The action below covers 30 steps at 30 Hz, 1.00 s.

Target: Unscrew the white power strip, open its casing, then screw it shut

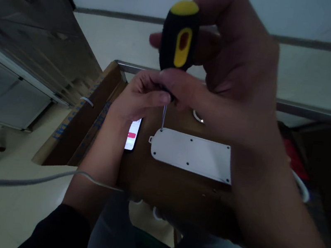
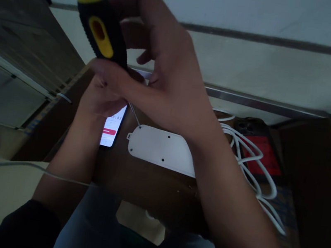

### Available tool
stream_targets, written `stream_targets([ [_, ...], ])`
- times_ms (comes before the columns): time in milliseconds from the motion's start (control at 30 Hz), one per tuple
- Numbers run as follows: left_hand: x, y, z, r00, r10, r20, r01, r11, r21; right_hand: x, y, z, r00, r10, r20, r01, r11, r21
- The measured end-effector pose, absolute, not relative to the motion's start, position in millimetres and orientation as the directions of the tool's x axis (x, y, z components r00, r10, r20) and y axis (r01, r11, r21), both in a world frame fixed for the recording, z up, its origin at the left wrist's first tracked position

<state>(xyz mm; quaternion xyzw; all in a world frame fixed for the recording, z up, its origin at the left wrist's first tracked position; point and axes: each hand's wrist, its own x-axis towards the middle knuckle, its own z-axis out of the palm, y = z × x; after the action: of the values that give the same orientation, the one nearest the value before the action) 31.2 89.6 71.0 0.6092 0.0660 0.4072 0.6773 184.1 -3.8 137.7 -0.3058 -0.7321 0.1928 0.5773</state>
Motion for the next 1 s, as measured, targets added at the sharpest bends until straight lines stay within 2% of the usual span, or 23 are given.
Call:
stream_targets([
  [100, 36.8, 89.6, 74.3, 0.647, 0.638, 0.418, -0.443, -0.132, 0.887, 180.0, -1.7, 137.3, -0.039, 0.649, 0.760, 0.337, 0.724, -0.601],
  [200, 38.9, 88.5, 76.6, 0.644, 0.629, 0.435, -0.446, -0.154, 0.882, 180.1, -2.6, 138.8, -0.016, 0.664, 0.748, 0.344, 0.706, -0.619],
  [333, 30.1, 91.5, 73.1, 0.685, 0.614, 0.391, -0.425, -0.099, 0.900, 186.1, -3.7, 140.5, -0.145, 0.675, 0.724, 0.256, 0.732, -0.631],
  [433, 24.0, 96.3, 68.5, 0.682, 0.619, 0.390, -0.406, -0.124, 0.906, 187.4, -1.6, 138.2, -0.219, 0.659, 0.720, 0.245, 0.751, -0.613],
  [533, 26.6, 99.7, 67.0, 0.624, 0.641, 0.446, -0.441, -0.182, 0.879, 183.7, 1.7, 133.5, -0.118, 0.680, 0.724, 0.316, 0.716, -0.622],
  [633, 32.6, 99.3, 70.0, 0.625, 0.628, 0.464, -0.471, -0.171, 0.865, 181.0, 5.3, 129.3, 0.006, 0.654, 0.756, 0.371, 0.701, -0.610],
  [733, 33.3, 96.1, 73.6, 0.691, 0.574, 0.439, -0.471, -0.102, 0.876, 182.9, 8.2, 127.8, 0.002, 0.624, 0.781, 0.398, 0.716, -0.573],
  [900, 28.3, 94.3, 74.9, 0.739, 0.553, 0.385, -0.428, -0.055, 0.902, 185.6, 3.5, 131.3, -0.081, 0.701, 0.709, 0.228, 0.706, -0.671],
  [1000, 28.5, 97.1, 74.7, 0.753, 0.556, 0.352, -0.373, -0.081, 0.924, 184.0, -1.1, 133.1, -0.100, 0.746, 0.659, 0.294, 0.655, -0.696],
])
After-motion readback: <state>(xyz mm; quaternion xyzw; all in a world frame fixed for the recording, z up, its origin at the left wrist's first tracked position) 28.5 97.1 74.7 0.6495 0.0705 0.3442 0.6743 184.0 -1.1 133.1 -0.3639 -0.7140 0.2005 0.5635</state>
